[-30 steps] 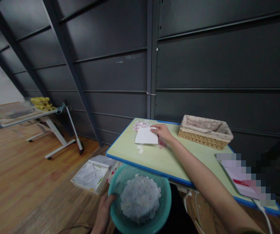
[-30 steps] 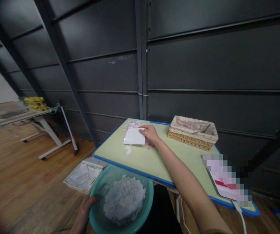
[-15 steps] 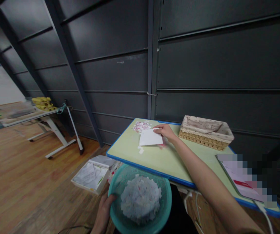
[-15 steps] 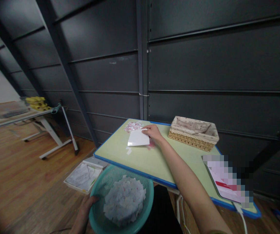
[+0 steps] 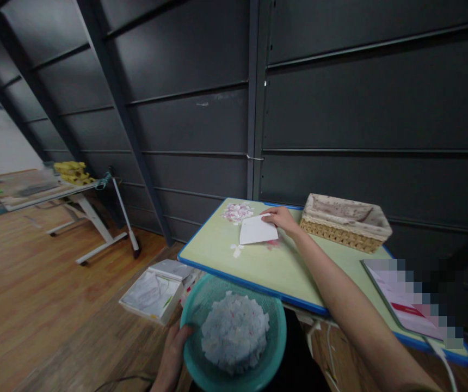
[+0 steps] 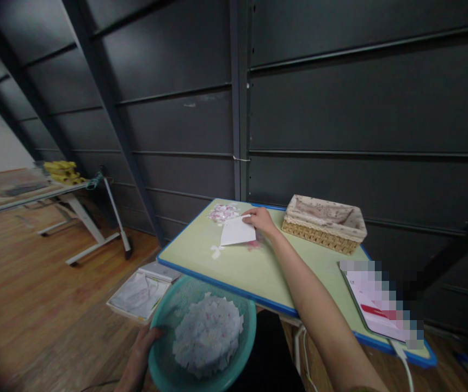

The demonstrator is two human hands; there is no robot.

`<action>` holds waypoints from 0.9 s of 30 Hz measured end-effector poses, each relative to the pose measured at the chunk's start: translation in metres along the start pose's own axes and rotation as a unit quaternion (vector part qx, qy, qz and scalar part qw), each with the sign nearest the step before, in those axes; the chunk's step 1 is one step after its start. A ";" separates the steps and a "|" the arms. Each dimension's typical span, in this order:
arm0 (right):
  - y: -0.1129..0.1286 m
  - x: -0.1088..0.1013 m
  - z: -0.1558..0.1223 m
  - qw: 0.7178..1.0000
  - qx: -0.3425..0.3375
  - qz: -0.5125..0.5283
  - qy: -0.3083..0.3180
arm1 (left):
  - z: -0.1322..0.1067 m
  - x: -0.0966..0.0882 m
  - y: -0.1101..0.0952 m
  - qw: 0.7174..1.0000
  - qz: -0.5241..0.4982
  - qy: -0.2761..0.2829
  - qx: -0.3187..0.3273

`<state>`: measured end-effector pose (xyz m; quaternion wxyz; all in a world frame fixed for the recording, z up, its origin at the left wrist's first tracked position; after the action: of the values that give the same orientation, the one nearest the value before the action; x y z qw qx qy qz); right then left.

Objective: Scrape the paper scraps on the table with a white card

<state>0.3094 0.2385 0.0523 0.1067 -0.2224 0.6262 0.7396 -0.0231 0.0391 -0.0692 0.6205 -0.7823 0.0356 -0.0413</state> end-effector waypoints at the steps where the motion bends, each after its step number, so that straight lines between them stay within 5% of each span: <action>1: 0.000 0.000 0.000 1.000 -0.001 -0.004 0.000 | 0.000 0.000 0.000 1.000 0.001 -0.008 0.003; 14: 0.002 0.003 0.000 0.999 -0.023 -0.027 0.003 | 0.005 -0.008 0.016 0.998 0.029 -0.047 -0.017; 18: 0.000 -0.008 0.000 0.999 0.000 -0.046 -0.005 | 0.002 -0.004 0.010 0.995 0.009 -0.087 -0.036; 20: -0.001 -0.014 -0.001 0.999 0.010 -0.048 -0.002 | 0.001 -0.001 0.004 0.998 0.003 -0.060 -0.027; 22: 0.000 -0.017 -0.004 0.999 0.019 -0.040 0.018 | 0.000 0.002 -0.001 0.999 0.013 -0.027 -0.016; 27: 0.008 -0.016 -0.010 0.994 0.025 0.032 0.099 | 0.004 0.001 0.007 0.999 0.021 -0.046 -0.004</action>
<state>0.3217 0.2290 0.0649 0.0262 -0.2713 0.6588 0.7012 -0.0217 0.0410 -0.0769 0.6191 -0.7849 0.0241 0.0078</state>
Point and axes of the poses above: each hand's wrist, its own z-axis towards the middle knuckle, its own x-axis out of the palm, y = z × x, the point moved 1 cm from there along z, towards the middle knuckle, and after that the axes turned 14 degrees about y, right-handed, at the moved point
